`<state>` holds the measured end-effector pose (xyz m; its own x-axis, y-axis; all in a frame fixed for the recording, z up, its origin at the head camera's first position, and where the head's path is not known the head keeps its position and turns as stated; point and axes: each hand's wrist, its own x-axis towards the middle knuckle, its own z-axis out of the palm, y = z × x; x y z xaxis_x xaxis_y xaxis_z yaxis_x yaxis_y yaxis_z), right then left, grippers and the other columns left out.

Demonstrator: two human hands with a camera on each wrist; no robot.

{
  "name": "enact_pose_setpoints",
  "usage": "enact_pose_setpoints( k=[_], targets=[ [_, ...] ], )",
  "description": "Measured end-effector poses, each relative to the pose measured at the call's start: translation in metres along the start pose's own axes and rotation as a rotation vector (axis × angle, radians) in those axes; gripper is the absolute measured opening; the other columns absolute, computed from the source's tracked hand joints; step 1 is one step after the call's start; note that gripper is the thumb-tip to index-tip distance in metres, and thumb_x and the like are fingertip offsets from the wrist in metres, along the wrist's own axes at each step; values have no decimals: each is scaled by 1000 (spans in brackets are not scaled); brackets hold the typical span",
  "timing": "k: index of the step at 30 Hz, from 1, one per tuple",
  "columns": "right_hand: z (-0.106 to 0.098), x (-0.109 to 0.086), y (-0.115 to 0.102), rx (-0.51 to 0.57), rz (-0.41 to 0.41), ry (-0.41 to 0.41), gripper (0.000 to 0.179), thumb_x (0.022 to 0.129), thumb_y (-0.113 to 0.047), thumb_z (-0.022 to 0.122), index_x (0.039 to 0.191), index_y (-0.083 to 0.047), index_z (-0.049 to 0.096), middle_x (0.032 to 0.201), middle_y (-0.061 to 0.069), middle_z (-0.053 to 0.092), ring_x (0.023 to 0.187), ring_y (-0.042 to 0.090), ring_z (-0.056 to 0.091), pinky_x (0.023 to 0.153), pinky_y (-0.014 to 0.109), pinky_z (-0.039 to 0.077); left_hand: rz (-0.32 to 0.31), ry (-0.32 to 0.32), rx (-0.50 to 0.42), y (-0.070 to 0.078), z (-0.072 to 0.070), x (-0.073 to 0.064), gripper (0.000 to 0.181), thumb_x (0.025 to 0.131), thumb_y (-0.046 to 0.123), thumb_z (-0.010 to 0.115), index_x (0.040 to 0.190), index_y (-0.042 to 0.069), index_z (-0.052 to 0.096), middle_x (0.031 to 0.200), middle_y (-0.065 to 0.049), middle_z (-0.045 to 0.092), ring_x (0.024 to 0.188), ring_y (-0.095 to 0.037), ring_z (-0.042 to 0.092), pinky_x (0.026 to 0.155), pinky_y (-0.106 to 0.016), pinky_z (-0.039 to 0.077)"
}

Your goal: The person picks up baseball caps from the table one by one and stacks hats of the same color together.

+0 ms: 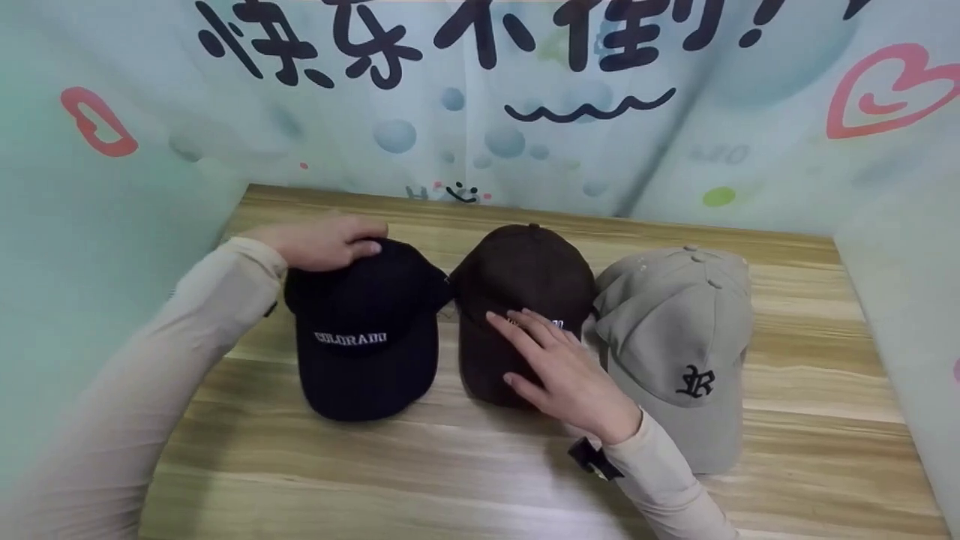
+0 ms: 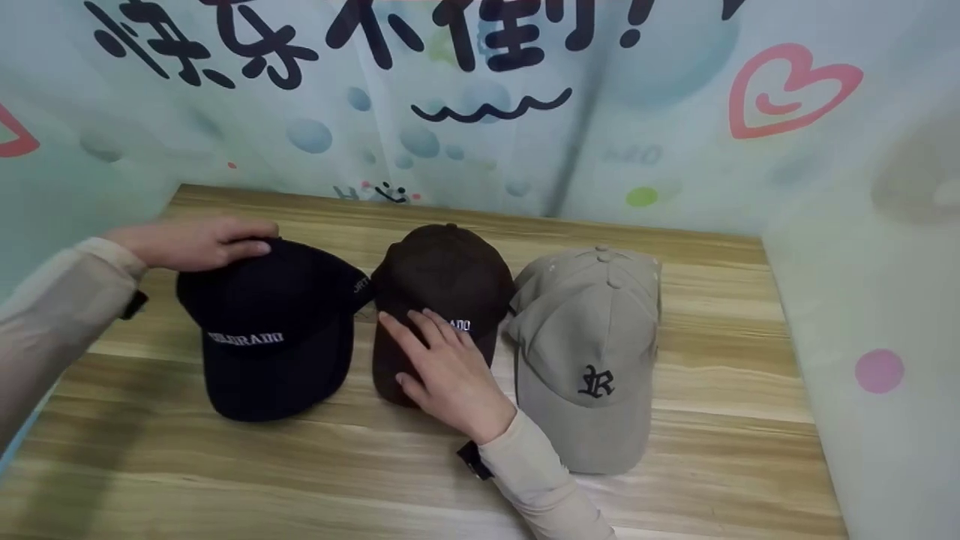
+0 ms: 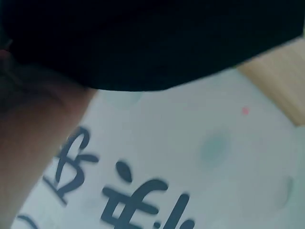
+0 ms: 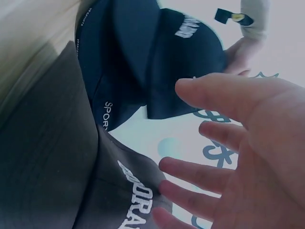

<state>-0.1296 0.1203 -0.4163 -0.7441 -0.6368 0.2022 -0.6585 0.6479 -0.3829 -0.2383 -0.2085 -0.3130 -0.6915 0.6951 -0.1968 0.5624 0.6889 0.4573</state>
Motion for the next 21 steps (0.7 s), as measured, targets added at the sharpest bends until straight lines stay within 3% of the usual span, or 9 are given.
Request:
enact_pose_setpoints(
  k=[3, 5, 8, 10, 15, 21],
  targets=[
    [0, -1, 1, 11, -5, 6, 70, 91, -24, 66, 152, -25, 31, 145, 9, 42, 136, 26, 33, 101, 54, 34, -104, 15, 18, -6, 14, 4, 12, 102, 10, 44, 96, 1, 46, 82, -12, 48, 79, -32, 49, 77, -47, 39],
    [0, -3, 1, 16, -15, 18, 69, 91, -24, 66, 151, -23, 33, 145, 9, 42, 136, 26, 34, 101, 54, 34, -227, 16, 46, -4, 24, 4, 26, 104, 22, 43, 117, 0, 46, 102, -24, 52, 95, -42, 52, 85, -53, 40],
    [0, -4, 3, 25, -26, 30, 68, 91, -23, 67, 150, -20, 35, 144, 10, 43, 136, 26, 34, 101, 54, 34, -403, -25, 111, 6, 37, 0, 65, 101, 47, 44, 151, 11, 23, 140, -34, 30, 124, -55, 34, 93, -70, 30],
    [0, -5, 5, 29, -34, 35, 68, 90, -22, 67, 150, -19, 35, 144, 10, 43, 136, 27, 34, 101, 55, 34, -477, -62, 150, 14, 47, -3, 82, 95, 59, 46, 156, 23, 4, 150, -33, 10, 131, -60, 18, 91, -77, 24],
    [0, -7, 6, 31, -34, 37, 69, 91, -22, 68, 151, -20, 34, 144, 12, 42, 136, 28, 34, 102, 55, 32, -501, -95, 194, 20, 70, -5, 102, 85, 60, 63, 155, 30, -4, 155, -28, -8, 132, -63, 3, 82, -81, 26],
    [-1, -10, 9, 53, -46, 38, 68, 91, -21, 68, 150, -18, 36, 144, 11, 43, 136, 30, 33, 105, 54, 30, -491, -82, 215, 8, 83, 3, 105, 82, 55, 71, 156, 28, 1, 155, -28, -7, 132, -64, 2, 81, -81, 28]
  ],
)
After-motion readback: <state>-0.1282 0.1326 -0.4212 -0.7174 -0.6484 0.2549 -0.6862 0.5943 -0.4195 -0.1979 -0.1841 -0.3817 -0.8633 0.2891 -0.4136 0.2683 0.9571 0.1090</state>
